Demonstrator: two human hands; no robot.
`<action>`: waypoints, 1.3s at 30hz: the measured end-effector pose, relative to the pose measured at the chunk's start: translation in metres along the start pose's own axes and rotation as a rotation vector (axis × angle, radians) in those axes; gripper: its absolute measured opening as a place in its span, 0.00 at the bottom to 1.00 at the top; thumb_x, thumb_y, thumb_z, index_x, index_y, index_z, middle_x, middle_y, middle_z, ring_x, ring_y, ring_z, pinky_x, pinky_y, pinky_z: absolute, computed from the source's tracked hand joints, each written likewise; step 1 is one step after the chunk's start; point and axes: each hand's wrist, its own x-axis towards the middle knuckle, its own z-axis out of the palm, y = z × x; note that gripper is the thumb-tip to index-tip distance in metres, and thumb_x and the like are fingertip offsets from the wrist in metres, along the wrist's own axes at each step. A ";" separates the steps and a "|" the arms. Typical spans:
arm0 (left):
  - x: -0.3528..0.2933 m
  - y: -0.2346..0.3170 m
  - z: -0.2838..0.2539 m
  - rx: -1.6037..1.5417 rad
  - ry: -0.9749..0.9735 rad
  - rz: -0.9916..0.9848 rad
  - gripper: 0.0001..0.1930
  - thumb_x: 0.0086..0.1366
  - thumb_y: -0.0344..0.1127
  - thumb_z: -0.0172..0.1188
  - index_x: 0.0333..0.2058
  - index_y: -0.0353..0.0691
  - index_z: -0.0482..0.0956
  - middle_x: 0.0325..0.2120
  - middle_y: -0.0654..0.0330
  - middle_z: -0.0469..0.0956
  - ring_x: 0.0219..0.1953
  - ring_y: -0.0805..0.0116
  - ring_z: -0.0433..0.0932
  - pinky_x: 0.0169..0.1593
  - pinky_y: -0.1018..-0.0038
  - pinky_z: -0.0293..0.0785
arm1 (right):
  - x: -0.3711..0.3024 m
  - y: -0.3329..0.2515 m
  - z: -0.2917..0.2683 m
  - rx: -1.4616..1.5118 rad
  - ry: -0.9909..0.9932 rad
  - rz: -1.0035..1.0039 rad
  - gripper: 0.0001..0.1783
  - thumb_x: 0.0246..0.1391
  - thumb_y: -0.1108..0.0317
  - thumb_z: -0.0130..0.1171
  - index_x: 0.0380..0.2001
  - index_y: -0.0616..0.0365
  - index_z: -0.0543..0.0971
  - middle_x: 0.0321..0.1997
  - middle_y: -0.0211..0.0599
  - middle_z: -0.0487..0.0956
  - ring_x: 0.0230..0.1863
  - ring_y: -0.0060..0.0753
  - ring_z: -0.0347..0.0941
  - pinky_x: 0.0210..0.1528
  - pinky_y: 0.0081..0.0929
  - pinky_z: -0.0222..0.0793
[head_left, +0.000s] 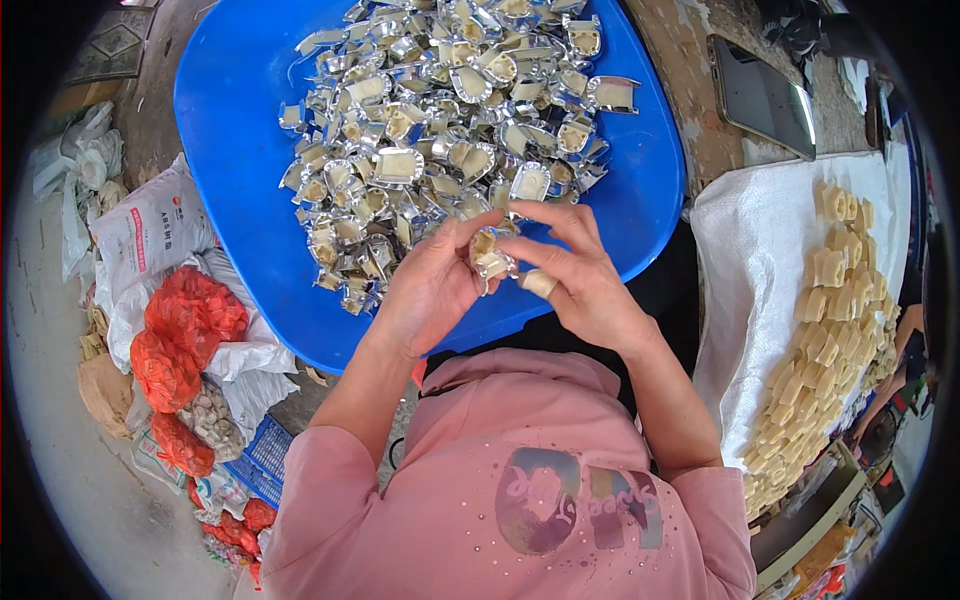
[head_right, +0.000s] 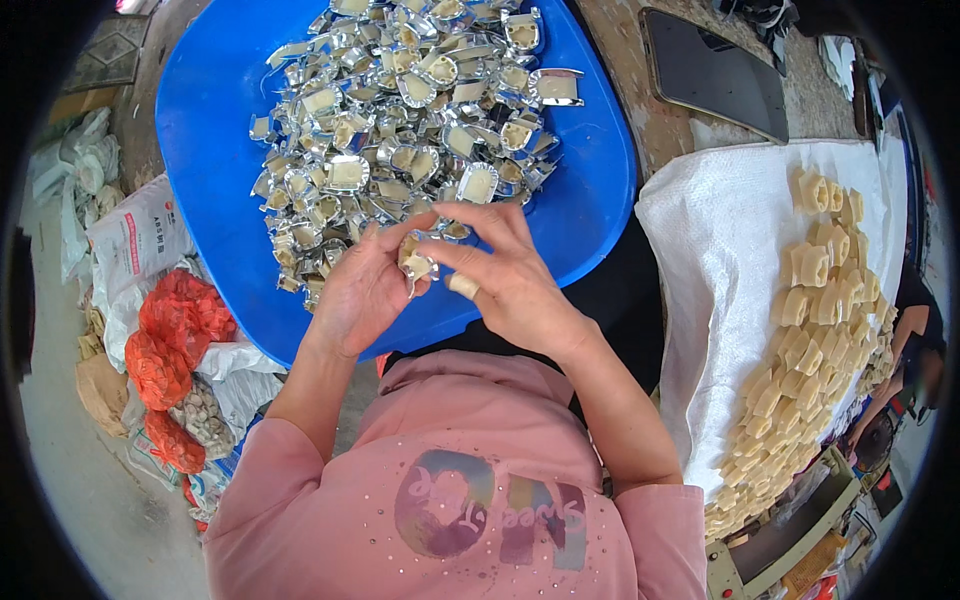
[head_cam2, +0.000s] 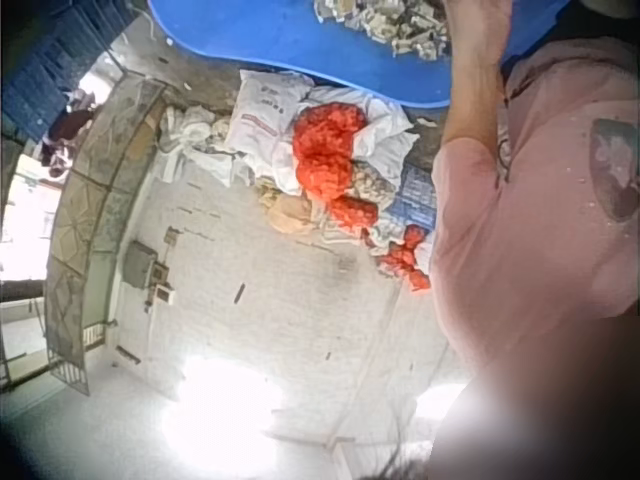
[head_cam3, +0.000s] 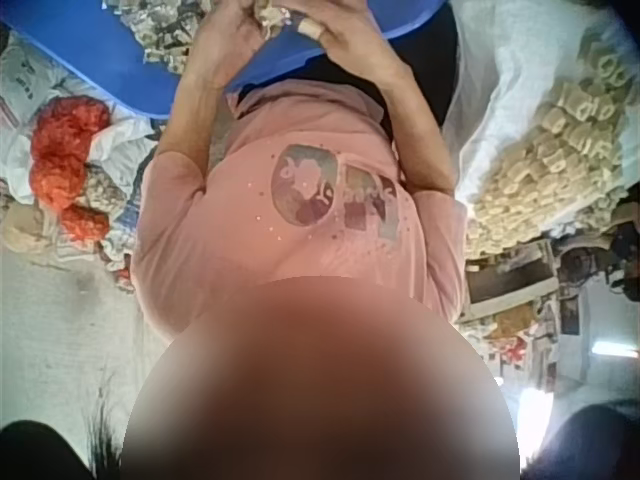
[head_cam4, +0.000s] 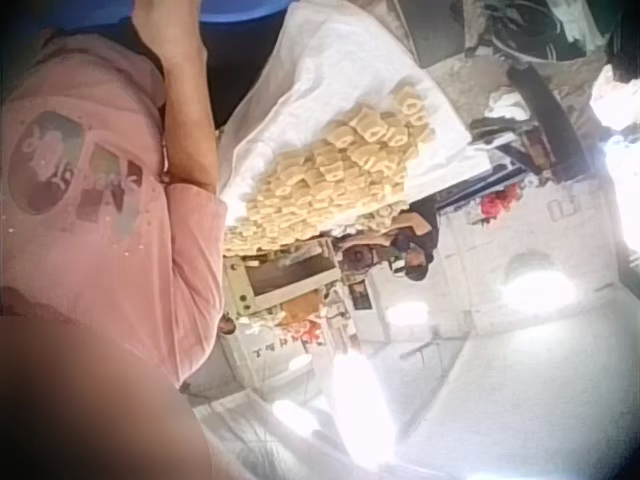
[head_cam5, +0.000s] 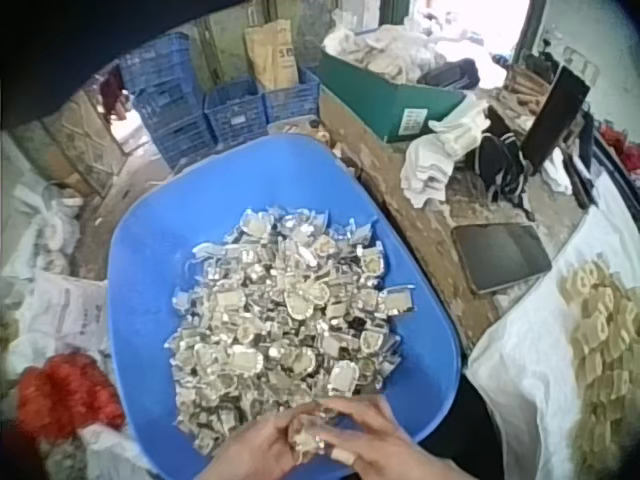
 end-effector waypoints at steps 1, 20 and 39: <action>0.000 -0.001 0.001 0.008 0.016 -0.026 0.26 0.73 0.47 0.42 0.57 0.28 0.66 0.40 0.57 0.71 0.39 0.68 0.72 0.41 0.73 0.70 | 0.001 -0.001 -0.001 -0.020 0.007 -0.036 0.24 0.43 0.81 0.60 0.46 0.48 0.80 0.59 0.35 0.69 0.53 0.48 0.63 0.57 0.39 0.62; -0.008 -0.029 0.014 1.013 0.142 0.939 0.07 0.55 0.22 0.64 0.33 0.36 0.80 0.30 0.58 0.76 0.31 0.67 0.74 0.33 0.74 0.71 | -0.013 -0.009 0.010 0.240 0.279 -0.034 0.23 0.40 0.93 0.51 0.40 0.61 0.76 0.42 0.45 0.78 0.42 0.44 0.76 0.42 0.32 0.74; 0.003 -0.049 0.014 0.980 0.116 0.800 0.07 0.60 0.28 0.63 0.35 0.33 0.76 0.30 0.59 0.75 0.32 0.72 0.73 0.35 0.75 0.71 | -0.036 -0.010 0.013 0.380 0.300 0.152 0.16 0.48 0.92 0.51 0.38 0.64 0.73 0.44 0.43 0.75 0.41 0.30 0.74 0.43 0.23 0.72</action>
